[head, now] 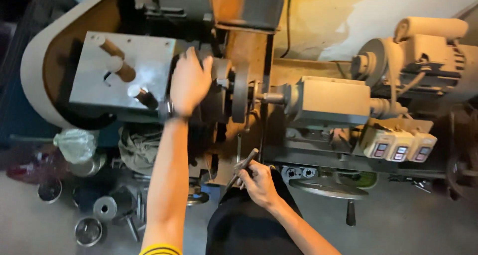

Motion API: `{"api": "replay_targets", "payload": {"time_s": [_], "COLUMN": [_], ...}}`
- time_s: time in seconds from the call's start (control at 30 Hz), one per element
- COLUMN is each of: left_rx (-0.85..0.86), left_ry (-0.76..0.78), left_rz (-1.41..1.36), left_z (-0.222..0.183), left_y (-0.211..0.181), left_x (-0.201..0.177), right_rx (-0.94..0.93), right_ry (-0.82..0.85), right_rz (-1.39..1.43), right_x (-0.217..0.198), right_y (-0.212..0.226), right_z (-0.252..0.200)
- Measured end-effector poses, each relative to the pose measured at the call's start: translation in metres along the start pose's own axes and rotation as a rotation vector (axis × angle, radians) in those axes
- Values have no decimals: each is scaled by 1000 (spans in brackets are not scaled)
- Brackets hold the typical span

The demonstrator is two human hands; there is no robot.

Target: Operating a brake lathe machine to resurface a metal part.

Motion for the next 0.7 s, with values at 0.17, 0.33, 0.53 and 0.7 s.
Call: {"api": "replay_targets", "payload": {"time_s": [0.17, 0.33, 0.53, 0.7], "left_rx": [-172, -8, 137, -215], "left_ry": [117, -123, -481, -313], "left_rz": [120, -27, -418, -401], "left_z": [21, -44, -176, -223], "left_y": [29, 7, 59, 95], "left_x": [37, 4, 41, 75], "right_rx": [-20, 8, 40, -227], "right_ry": [-47, -35, -29, -23], "right_rz": [11, -3, 38, -183], "right_x": [-15, -13, -8, -9], "right_y": [10, -14, -9, 12], "right_z": [-11, -18, -8, -1]}}
Point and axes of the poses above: each hand's wrist, its own z-axis towards the middle knuckle, its own x-axis out of the palm, y = z × x, the point moved 8 cm from there along z, towards the middle knuckle, and after that the axes turned 2 degrees about -y, right-handed, at the moved point
